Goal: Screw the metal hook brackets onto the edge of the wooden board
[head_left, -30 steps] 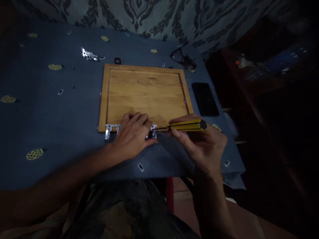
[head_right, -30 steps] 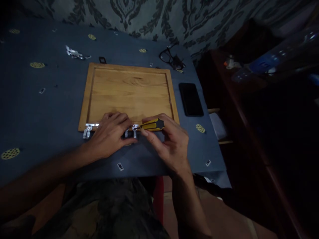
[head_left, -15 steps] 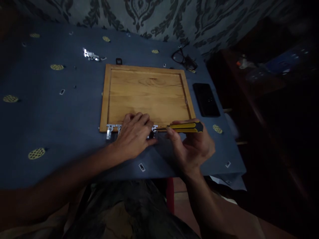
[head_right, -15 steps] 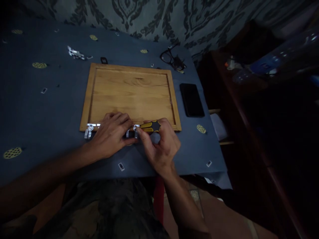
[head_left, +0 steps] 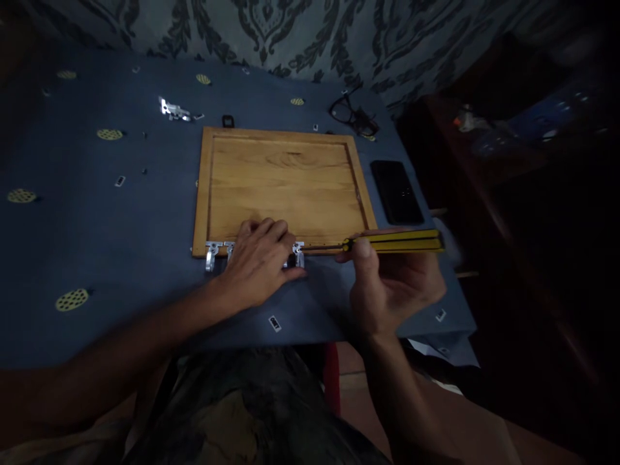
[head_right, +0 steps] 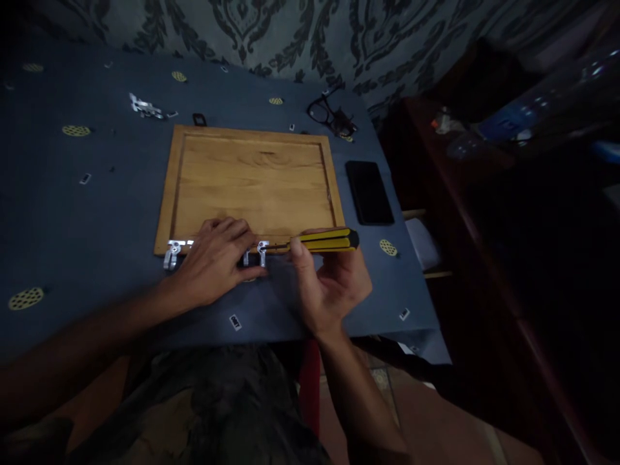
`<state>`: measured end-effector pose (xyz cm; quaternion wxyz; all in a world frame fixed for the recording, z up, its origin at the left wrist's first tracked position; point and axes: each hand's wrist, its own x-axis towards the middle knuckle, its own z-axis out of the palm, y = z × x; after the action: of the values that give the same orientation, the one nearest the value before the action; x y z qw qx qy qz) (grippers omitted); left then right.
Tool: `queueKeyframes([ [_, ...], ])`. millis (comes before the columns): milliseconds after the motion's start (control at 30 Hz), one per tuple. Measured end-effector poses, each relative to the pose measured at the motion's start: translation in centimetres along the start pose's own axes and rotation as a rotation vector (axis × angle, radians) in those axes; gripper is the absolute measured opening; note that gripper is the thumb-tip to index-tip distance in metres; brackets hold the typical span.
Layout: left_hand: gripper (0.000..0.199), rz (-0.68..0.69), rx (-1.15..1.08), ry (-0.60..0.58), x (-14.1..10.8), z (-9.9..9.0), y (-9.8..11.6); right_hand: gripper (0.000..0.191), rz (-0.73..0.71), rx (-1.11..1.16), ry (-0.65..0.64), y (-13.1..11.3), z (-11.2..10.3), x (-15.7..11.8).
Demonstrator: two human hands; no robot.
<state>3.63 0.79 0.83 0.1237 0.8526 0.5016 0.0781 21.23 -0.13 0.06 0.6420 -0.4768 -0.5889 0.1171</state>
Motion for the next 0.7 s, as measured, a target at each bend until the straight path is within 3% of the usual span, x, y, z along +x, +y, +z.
queueKeyframes([
  [267, 0.042, -0.031, -0.034, -0.042, 0.1, -0.3, 0.2, 0.013, 0.019, -0.096, -0.072, 1.3, -0.7, -0.9],
  [533, 0.042, -0.015, -0.012, -0.026, 0.1, -0.3, 0.2, 0.011, -0.089, -0.193, -0.137, 2.0, -1.1, -0.9],
  [700, 0.042, -0.016, 0.0, 0.002, 0.1, 0.0, 0.1, 0.011, -0.024, -0.127, -0.163, 1.8, -0.9, -0.9],
])
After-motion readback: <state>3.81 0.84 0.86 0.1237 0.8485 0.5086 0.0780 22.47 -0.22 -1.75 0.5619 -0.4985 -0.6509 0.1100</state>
